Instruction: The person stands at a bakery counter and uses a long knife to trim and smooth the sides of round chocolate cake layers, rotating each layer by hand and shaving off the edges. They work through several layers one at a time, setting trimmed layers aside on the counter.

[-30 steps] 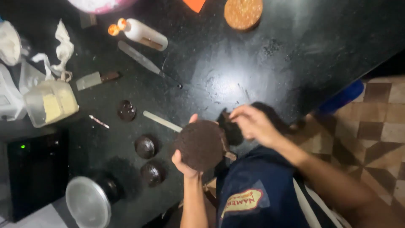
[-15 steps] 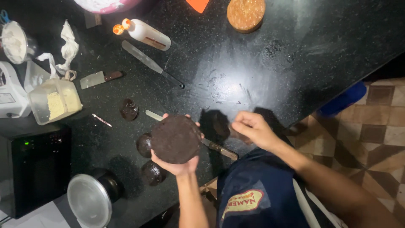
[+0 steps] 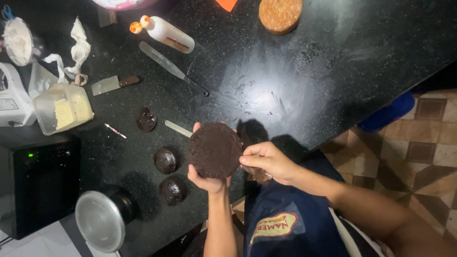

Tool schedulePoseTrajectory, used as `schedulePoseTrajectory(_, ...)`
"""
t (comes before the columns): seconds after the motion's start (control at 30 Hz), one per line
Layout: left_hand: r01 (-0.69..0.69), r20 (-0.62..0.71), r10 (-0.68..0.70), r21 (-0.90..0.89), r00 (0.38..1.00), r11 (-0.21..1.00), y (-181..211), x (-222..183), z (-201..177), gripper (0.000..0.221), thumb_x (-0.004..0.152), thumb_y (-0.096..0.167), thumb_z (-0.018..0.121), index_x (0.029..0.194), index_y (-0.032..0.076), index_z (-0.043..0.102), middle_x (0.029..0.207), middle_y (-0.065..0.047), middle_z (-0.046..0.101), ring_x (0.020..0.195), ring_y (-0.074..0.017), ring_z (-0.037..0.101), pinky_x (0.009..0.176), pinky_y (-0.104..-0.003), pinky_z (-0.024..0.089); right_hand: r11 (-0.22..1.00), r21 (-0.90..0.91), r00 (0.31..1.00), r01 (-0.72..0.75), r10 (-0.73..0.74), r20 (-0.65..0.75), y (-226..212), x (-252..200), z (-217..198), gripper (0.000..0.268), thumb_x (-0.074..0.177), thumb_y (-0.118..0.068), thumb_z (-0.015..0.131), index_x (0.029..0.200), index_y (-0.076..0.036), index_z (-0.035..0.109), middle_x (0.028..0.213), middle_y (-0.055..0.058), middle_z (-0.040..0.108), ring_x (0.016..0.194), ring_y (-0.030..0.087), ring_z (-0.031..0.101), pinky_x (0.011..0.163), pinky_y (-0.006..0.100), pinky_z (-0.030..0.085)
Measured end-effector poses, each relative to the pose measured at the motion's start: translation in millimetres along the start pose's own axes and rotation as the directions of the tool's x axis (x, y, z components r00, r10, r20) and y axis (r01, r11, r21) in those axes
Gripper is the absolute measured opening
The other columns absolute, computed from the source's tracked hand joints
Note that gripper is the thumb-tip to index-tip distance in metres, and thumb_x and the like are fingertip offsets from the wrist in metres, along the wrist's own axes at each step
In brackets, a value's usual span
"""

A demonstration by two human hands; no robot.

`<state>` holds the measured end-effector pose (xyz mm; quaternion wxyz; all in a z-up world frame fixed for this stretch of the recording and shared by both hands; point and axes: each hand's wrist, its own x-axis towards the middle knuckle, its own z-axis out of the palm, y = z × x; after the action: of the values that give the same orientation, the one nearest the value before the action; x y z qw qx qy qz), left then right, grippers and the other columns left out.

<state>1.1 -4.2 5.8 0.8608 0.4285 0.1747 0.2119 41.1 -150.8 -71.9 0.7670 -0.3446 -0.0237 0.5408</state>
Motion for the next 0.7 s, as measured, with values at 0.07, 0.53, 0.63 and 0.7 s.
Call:
schedulePoseTrajectory(0.07,-0.036,-0.004,0.037,0.061,0.999,0.997,0.6,-2.5,-0.7,0.094,0.088,0.062,0.047,0.16,0.005,0.031,0.14,-0.027,0.055,0.125,-0.0419,0.059,0.104,-0.059,0.054,0.999,-0.015,0.999,0.033,-0.033,-0.031,4.9,0.3,1.0,0.018,0.1,-0.012,0.069,0.093,0.004,0.071,0.077,0.003,0.067,0.066,0.006,0.058,0.058,0.022,0.045)
schedulePoseTrajectory(0.53,-0.221,-0.081,0.261,0.332,0.962,0.917,-24.4,-21.6,-23.6,0.105,0.086,0.063,0.06,0.167,0.01,0.019,0.138,-0.016,0.049,0.116,-0.0306,0.055,0.097,-0.048,0.05,0.988,0.066,0.97,0.136,-0.12,-0.21,18.2,-8.7,6.0,0.009,0.095,-0.007,0.064,0.089,-0.002,0.067,0.069,0.0,0.061,0.053,0.004,0.05,0.043,0.02,0.035)
schedulePoseTrajectory(0.63,-0.178,-0.125,0.211,0.232,0.97,0.956,-18.9,-18.0,-20.7,0.104,0.085,0.063,0.058,0.166,0.014,0.016,0.139,-0.014,0.048,0.117,-0.03,0.055,0.095,-0.048,0.051,0.968,-0.015,0.959,0.252,-0.252,-0.129,21.1,-12.6,-3.4,0.009,0.098,-0.006,0.065,0.092,0.0,0.067,0.076,-0.001,0.063,0.064,0.003,0.054,0.054,0.021,0.042)
schedulePoseTrajectory(0.7,-0.173,-0.14,0.205,0.214,0.969,0.961,-20.3,-20.2,-22.2,0.103,0.085,0.062,0.057,0.166,0.013,0.016,0.141,-0.014,0.048,0.119,-0.0301,0.055,0.097,-0.048,0.051,0.971,-0.051,0.965,0.234,-0.238,-0.11,11.9,-10.3,-7.9,0.01,0.099,-0.007,0.066,0.093,0.0,0.067,0.075,-0.001,0.062,0.062,0.003,0.054,0.053,0.021,0.041)
